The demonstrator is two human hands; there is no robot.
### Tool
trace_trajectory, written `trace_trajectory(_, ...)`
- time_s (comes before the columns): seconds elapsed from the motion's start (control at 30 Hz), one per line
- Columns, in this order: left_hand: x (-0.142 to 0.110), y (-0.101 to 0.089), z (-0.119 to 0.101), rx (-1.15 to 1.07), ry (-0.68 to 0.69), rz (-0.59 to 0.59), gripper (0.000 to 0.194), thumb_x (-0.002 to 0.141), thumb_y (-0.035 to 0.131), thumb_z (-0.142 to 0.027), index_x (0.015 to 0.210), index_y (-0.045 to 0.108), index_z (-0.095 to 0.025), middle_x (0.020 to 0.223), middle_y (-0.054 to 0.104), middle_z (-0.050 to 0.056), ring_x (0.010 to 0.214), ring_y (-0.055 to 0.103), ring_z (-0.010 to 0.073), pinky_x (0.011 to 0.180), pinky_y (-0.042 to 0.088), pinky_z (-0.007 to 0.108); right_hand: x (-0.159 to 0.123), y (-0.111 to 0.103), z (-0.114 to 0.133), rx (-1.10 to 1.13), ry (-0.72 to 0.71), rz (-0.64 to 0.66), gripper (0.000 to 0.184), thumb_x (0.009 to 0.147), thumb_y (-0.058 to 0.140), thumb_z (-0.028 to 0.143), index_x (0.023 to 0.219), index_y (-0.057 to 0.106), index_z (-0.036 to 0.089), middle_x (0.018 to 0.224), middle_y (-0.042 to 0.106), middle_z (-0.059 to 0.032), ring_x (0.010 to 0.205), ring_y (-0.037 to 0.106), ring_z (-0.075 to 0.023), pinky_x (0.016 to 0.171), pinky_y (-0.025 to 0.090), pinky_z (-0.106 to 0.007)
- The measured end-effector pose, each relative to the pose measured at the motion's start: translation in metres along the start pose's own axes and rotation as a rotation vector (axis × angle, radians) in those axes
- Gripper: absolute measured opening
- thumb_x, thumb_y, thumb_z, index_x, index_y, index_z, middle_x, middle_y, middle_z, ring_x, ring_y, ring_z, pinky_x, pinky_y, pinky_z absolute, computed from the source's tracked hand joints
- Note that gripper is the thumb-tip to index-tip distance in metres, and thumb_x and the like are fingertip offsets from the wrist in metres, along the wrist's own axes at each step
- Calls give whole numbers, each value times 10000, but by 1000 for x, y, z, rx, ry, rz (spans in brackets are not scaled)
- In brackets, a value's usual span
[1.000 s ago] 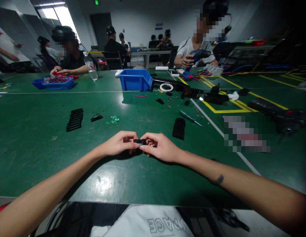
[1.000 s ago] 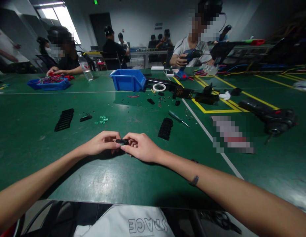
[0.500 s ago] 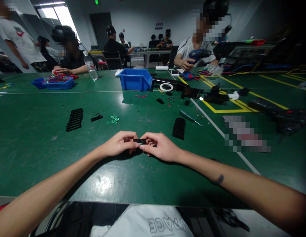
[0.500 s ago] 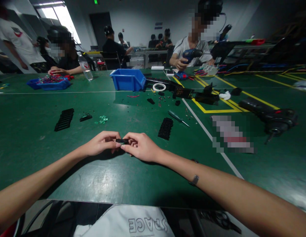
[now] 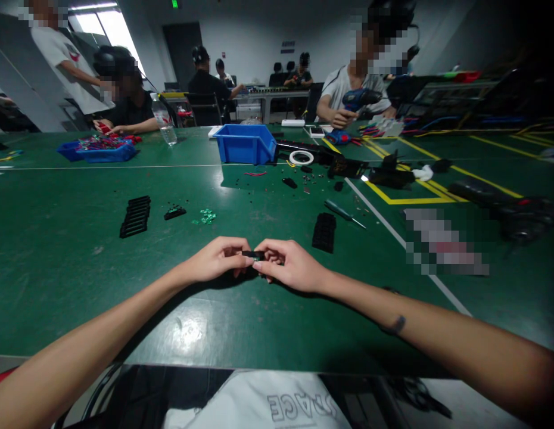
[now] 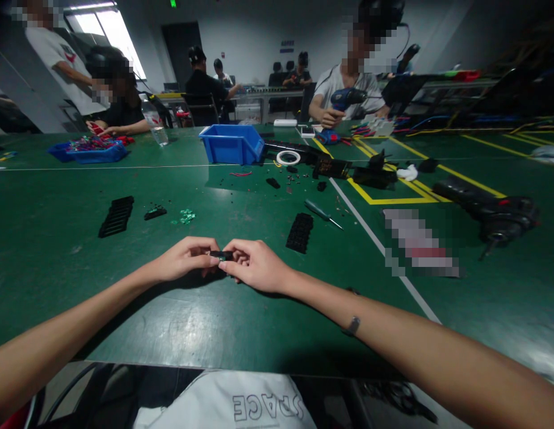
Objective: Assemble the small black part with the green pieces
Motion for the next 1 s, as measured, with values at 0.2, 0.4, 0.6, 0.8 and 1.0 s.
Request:
trace_trajectory(0.2, 1, 1, 2, -65, -10, 24, 311, 901, 674, -424, 906, 621, -118, 758, 654, 24, 617, 590, 107, 598, 465, 217, 1, 0, 0, 50, 4, 4, 302, 896, 701, 438, 978, 630, 157, 722, 636, 1, 598, 619, -119, 582, 492, -239)
trace_trajectory(0.4, 0, 1, 3, -121, -12, 38, 283, 892, 683, -389, 945, 602, -123, 798, 652, 24, 637, 584, 103, 606, 466, 215, 3, -2, 0, 128, 22, 10, 312, 893, 704, 444, 976, 628, 153, 747, 656, -9, 592, 624, -111, 557, 493, -227)
trace_trajectory(0.6, 0, 2, 0, -125, -5, 48, 275, 903, 668, -388, 942, 596, -125, 797, 648, 22, 637, 582, 103, 613, 469, 221, 3, -2, 0, 162, 44, 29, 339, 885, 713, 454, 990, 642, 140, 743, 657, -15, 586, 624, -110, 547, 493, -224)
trace_trajectory(0.8, 0, 1, 2, -94, -2, 37, 276, 915, 652, -396, 918, 594, -127, 779, 647, 23, 626, 578, 104, 603, 458, 216, 2, -2, 0, 162, 59, 38, 357, 881, 708, 477, 981, 649, 139, 735, 658, -17, 585, 619, -112, 545, 493, -225)
trace_trajectory(1.0, 0, 0, 2, -82, 2, 28, 286, 919, 643, -414, 906, 600, -131, 774, 659, 25, 615, 583, 105, 596, 462, 218, 3, -2, -1, 142, 65, 35, 356, 882, 704, 483, 983, 651, 145, 733, 663, -17, 586, 622, -115, 549, 498, -228)
Point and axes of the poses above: each hand's wrist, its own x-axis towards the middle knuckle, its own y-axis out of the palm, z = x × y, the point moved 5 cm from there along x, towards the middle knuckle
